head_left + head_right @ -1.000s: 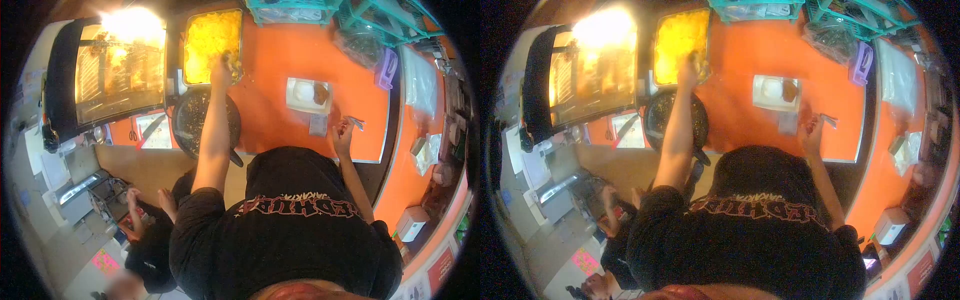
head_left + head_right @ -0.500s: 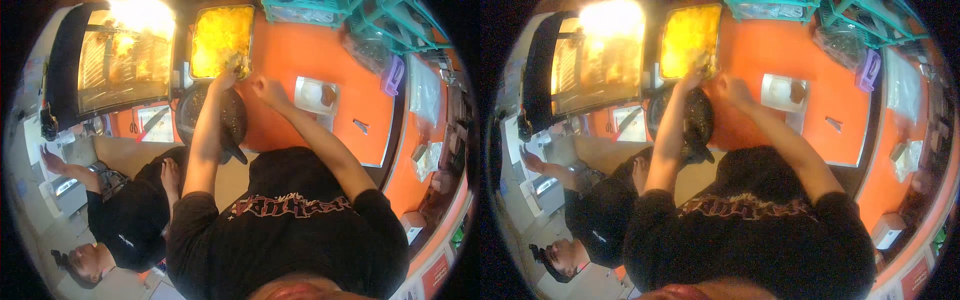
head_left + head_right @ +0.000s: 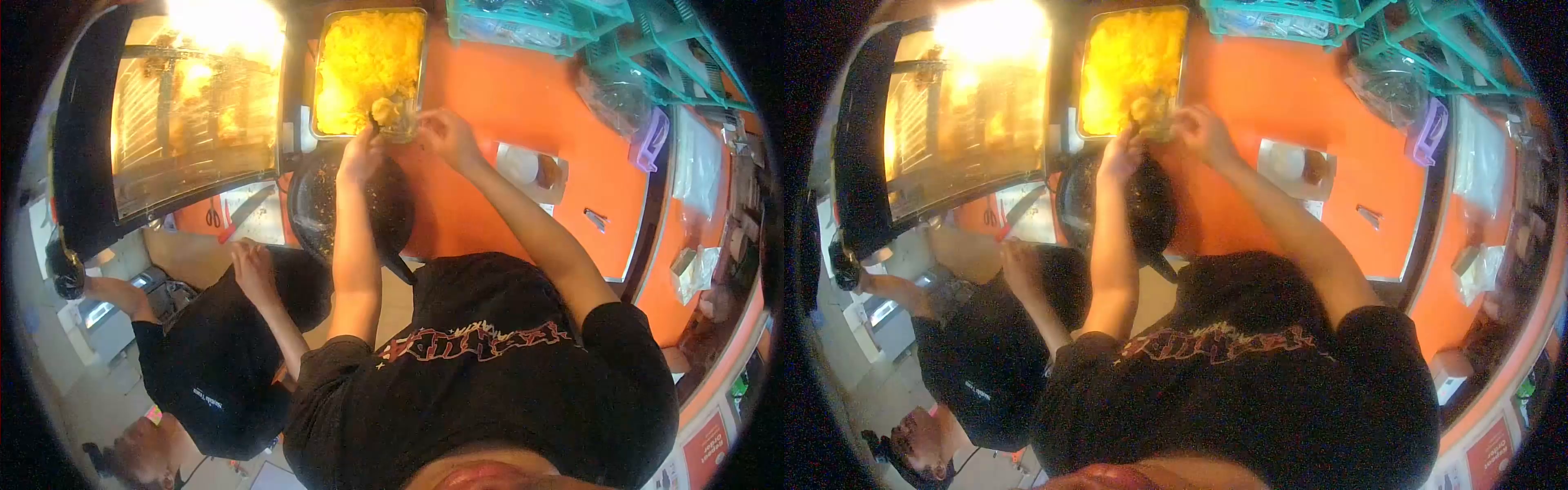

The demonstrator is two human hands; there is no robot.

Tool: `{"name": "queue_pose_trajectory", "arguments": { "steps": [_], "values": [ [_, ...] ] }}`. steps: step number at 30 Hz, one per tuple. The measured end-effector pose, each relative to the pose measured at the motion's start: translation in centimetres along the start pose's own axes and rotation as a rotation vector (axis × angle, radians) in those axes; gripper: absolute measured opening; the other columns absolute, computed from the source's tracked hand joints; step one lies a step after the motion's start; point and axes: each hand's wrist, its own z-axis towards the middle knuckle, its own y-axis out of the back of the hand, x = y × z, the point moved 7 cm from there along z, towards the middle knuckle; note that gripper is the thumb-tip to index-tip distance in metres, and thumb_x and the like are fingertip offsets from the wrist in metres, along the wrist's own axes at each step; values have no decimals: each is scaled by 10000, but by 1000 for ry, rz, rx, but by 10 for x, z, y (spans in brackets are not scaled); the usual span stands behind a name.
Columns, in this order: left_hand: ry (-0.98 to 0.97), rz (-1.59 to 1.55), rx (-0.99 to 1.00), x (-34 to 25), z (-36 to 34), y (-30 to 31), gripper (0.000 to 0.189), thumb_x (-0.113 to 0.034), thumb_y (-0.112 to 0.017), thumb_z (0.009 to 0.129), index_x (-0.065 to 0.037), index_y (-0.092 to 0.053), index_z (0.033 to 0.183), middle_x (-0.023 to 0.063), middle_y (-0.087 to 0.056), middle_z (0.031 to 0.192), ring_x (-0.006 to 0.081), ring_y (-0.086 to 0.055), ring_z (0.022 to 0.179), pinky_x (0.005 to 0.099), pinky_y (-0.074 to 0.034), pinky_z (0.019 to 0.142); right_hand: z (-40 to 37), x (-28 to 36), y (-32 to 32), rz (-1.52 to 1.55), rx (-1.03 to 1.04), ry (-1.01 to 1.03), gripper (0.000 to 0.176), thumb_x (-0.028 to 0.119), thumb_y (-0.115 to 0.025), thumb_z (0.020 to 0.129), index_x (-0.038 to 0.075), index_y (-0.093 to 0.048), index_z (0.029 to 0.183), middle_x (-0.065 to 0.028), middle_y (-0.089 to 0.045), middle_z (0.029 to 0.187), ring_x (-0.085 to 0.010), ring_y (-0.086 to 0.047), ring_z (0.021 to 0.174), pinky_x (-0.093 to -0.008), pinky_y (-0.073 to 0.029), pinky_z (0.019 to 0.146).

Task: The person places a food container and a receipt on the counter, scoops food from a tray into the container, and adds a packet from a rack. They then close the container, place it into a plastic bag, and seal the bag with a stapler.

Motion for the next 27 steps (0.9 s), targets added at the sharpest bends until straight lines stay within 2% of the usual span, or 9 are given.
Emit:
{"name": "queue_pose_trajectory", "arguments": {
  "steps": [5, 7, 9, 11, 12, 15, 18, 23, 27],
  "values": [
    [-40, -168, 4, 1, -21, -10, 170, -331, -585, 1031, -174, -605, 1093, -51, -527, 753, 44, -417, 552, 173, -312, 467, -115, -16, 103, -54, -92, -100, 105, 72, -672, 941, 37, -705, 1034, -34, -598, 880, -115, -558, 730, -261, -452, 649],
    [-62, -24, -94, 9, -33, -13, 184, -335, -575, 1028, -180, -596, 1124, -60, -507, 764, 48, -412, 577, 197, -303, 470, -167, -38, 153, 15, -290, -227, 125, 80, -654, 958, 42, -689, 1073, -22, -593, 877, -98, -551, 738, -254, -450, 641],
    [-21, 11, 47, 21, -60, -48, 112, -294, -588, 1015, -205, -594, 1083, -69, -510, 745, 47, -431, 589, 193, -289, 470, -222, -64, 200, -23, -481, -314, 158, 84, -645, 969, 44, -669, 1120, -16, -591, 879, -85, -547, 750, -248, -453, 648],
    [63, 16, -119, 52, -81, -69, 99, -293, -604, 1007, -211, -586, 1061, -69, -502, 726, 44, -429, 570, 196, -289, 453, -254, -96, 235, -150, -639, -360, 208, 85, -643, 971, 43, -643, 1175, -14, -593, 886, -77, -545, 764, -243, -461, 670],
    [126, 4, -56, 71, -83, -82, 89, -288, -604, 1006, -211, -587, 1047, -68, -502, 724, 43, -427, 561, 198, -291, 449, -262, -97, 239, -147, -598, -510, 311, 82, -651, 963, 36, -597, 1266, -30, -637, 970, -105, -595, 851, -274, -505, 758],
    [252, -7, 129, 141, -80, -109, 75, -267, -602, 1005, -207, -599, 1050, -71, -491, 713, 42, -417, 528, 198, -289, 432, -264, -167, 231, -172, -516, -193, 364, 164, -674, 949, -4, -598, 1263, -102, -665, 1058, -160, -657, 873, -309, -550, 788],
    [211, 109, 334, 188, -71, -175, 237, -255, -575, 1015, -159, -621, 1227, -59, -545, 754, 57, -419, 539, 202, -330, 467, -248, -137, 208, 88, -325, -360, 427, 166, -681, 947, -12, -574, 1320, -107, -674, 1086, -175, -656, 949, -315, -544, 850],
    [-612, 1278, 266, 211, -68, -265, 459, -278, -474, 1044, -70, -485, 1454, 203, -699, 1098, 342, -682, 915, 440, -527, 799, -255, -149, 201, 117, -338, -506, 418, 126, -644, 953, -8, -566, 1341, -98, -672, 1117, -168, -639, 979, -316, -528, 843],
    [-591, 1718, 354, 248, -54, -274, 465, -229, -464, 1038, -58, -453, 1471, 277, -650, 1195, 441, -647, 1095, 517, -503, 895, -254, -153, 204, 227, -362, -587, 426, 65, -634, 924, -3, -571, 1340, -109, -663, 1158, -198, -638, 1026, -333, -521, 900]
  ]
}}
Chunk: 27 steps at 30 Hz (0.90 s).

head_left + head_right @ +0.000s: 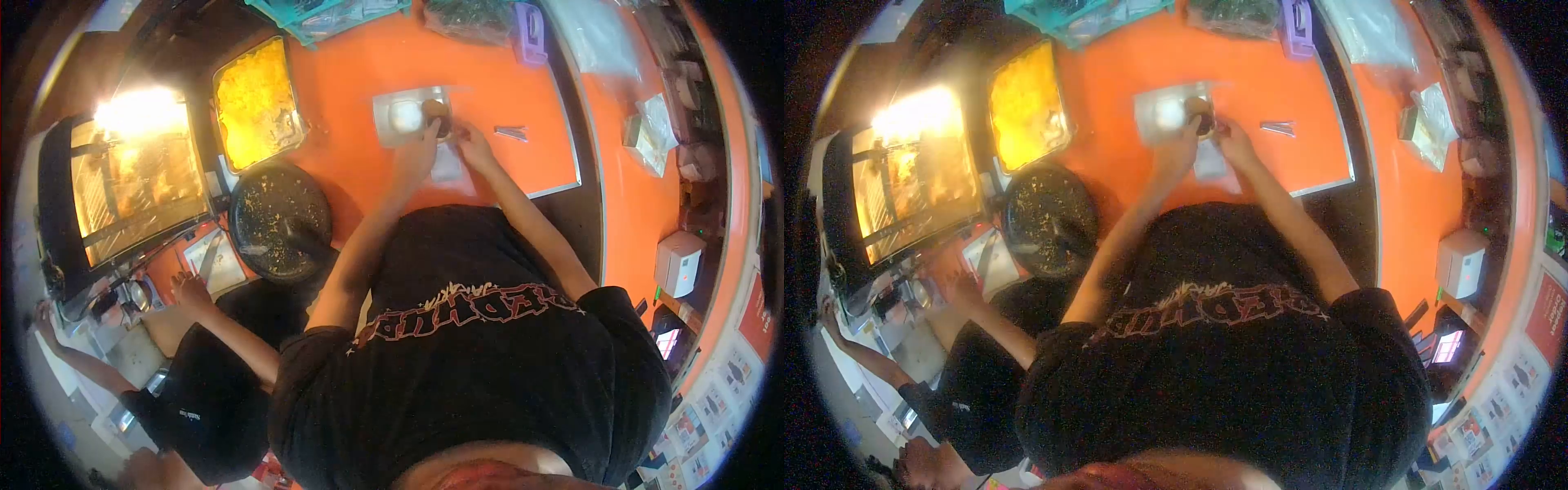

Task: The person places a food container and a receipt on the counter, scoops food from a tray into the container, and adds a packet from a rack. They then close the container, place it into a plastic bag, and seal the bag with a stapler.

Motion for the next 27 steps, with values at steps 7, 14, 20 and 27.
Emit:
{"name": "queue_pose_trajectory", "arguments": {
  "steps": [7, 14, 20, 27],
  "values": [
    [-52, -412, -410, 24, -7, 8, 306, -240, -492, 1033, -61, -549, 1274, 150, -644, 906, 303, -652, 812, 435, -534, 738, 7, 0, 10, 116, 0, 46, 451, -9, -560, 909, 1, -565, 1360, -101, -661, 1152, -190, -637, 982, -309, -526, 873],
    [356, -1840, -151, 63, -42, 24, 206, -329, -551, 1035, -137, -625, 1050, -46, -502, 725, 72, -394, 534, 259, -326, 453, -9, -24, 43, 347, -12, -88, 510, -23, -573, 906, 23, -510, 1410, -61, -626, 1022, -171, -620, 911, -279, -521, 790],
    [-1, -1901, -672, 187, -38, 143, 284, -235, -549, 1041, -58, -578, 1261, 8, -644, 1083, 93, -623, 908, 220, -533, 653, -17, 15, 85, 416, -223, 50, 296, 112, -556, 1006, 65, -621, 1290, -25, -637, 977, -98, -593, 798, -242, -492, 657],
    [563, -2019, -802, 220, -52, 136, 547, -413, -415, 1056, -55, -425, 1470, 156, -475, 1499, 270, -451, 1392, 407, -384, 1131, 87, 69, 150, -125, -423, 329, 217, 188, -599, 987, 1, -707, 985, -100, -700, 846, -190, -678, 874, -333, -525, 787]
  ]
}}
